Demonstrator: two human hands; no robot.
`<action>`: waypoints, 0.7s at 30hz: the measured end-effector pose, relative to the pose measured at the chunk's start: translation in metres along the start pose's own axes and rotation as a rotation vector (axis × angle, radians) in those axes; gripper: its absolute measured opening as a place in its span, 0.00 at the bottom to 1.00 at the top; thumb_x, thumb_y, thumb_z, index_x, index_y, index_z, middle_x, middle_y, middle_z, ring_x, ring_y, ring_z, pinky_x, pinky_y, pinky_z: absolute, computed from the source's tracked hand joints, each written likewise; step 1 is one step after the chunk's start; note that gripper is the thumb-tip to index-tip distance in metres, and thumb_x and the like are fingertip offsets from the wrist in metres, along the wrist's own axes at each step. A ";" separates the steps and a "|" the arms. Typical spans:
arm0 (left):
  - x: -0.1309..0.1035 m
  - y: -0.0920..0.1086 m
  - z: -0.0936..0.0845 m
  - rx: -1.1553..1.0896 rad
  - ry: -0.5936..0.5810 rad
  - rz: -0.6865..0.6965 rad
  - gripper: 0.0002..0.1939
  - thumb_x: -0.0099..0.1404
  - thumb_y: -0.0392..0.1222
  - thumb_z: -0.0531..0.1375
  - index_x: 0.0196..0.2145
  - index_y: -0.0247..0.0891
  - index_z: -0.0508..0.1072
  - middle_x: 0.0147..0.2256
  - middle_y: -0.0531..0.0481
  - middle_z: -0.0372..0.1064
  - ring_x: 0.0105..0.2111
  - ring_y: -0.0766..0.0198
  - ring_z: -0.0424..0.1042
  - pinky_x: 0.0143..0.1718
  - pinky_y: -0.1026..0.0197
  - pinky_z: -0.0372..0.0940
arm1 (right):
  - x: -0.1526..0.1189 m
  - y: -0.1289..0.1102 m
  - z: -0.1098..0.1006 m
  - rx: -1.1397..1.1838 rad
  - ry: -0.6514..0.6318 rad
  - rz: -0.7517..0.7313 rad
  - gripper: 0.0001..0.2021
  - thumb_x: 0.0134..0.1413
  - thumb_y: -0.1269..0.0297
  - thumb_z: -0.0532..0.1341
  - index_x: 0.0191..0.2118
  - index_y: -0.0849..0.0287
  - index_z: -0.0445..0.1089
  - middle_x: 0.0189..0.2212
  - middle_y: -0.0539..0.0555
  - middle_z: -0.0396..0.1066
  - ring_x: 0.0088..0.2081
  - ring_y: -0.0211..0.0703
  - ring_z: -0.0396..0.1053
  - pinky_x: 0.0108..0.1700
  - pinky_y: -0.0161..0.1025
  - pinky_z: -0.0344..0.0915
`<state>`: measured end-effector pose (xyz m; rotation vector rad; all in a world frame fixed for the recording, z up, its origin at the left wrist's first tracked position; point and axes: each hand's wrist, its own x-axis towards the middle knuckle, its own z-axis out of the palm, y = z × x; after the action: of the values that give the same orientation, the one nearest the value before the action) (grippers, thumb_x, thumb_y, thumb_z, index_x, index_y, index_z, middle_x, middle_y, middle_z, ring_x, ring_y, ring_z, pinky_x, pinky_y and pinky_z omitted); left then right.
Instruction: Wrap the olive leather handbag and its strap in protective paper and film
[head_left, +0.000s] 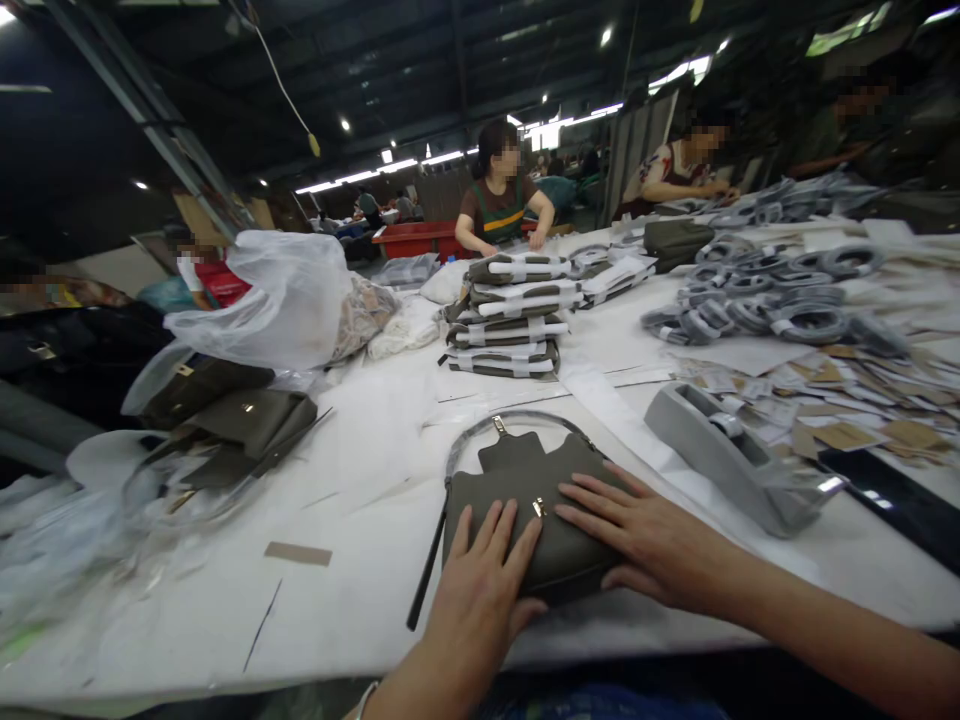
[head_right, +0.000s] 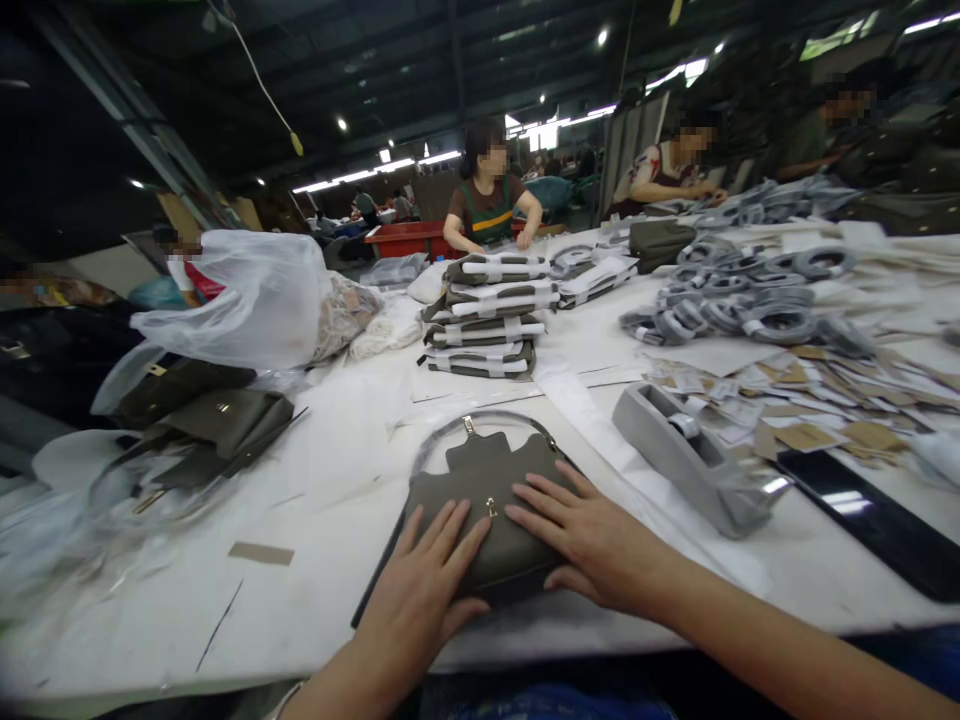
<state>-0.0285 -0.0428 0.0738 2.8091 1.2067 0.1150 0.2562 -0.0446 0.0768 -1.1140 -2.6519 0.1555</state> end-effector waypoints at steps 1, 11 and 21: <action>0.003 0.000 0.006 0.021 0.005 0.020 0.47 0.59 0.56 0.67 0.68 0.46 0.51 0.67 0.35 0.51 0.65 0.38 0.55 0.61 0.28 0.55 | 0.004 0.001 0.003 0.005 -0.016 -0.025 0.43 0.52 0.65 0.67 0.70 0.48 0.47 0.68 0.54 0.53 0.68 0.54 0.51 0.70 0.57 0.42; -0.017 -0.005 0.051 0.029 0.070 0.093 0.32 0.72 0.44 0.53 0.69 0.59 0.45 0.69 0.46 0.48 0.66 0.44 0.52 0.62 0.36 0.58 | -0.020 0.010 0.076 -0.100 0.069 -0.047 0.40 0.54 0.78 0.55 0.70 0.45 0.48 0.67 0.48 0.56 0.67 0.52 0.54 0.65 0.56 0.57; -0.024 -0.004 0.058 -0.009 0.212 0.106 0.36 0.68 0.65 0.52 0.69 0.62 0.42 0.70 0.41 0.41 0.67 0.41 0.47 0.60 0.34 0.59 | 0.065 0.010 0.028 0.421 0.012 0.153 0.14 0.66 0.58 0.55 0.48 0.46 0.77 0.46 0.50 0.79 0.47 0.48 0.76 0.51 0.43 0.73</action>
<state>-0.0420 -0.0602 0.0150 2.9115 1.0897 0.4334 0.2117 0.0087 0.0608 -1.1587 -2.3625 0.6960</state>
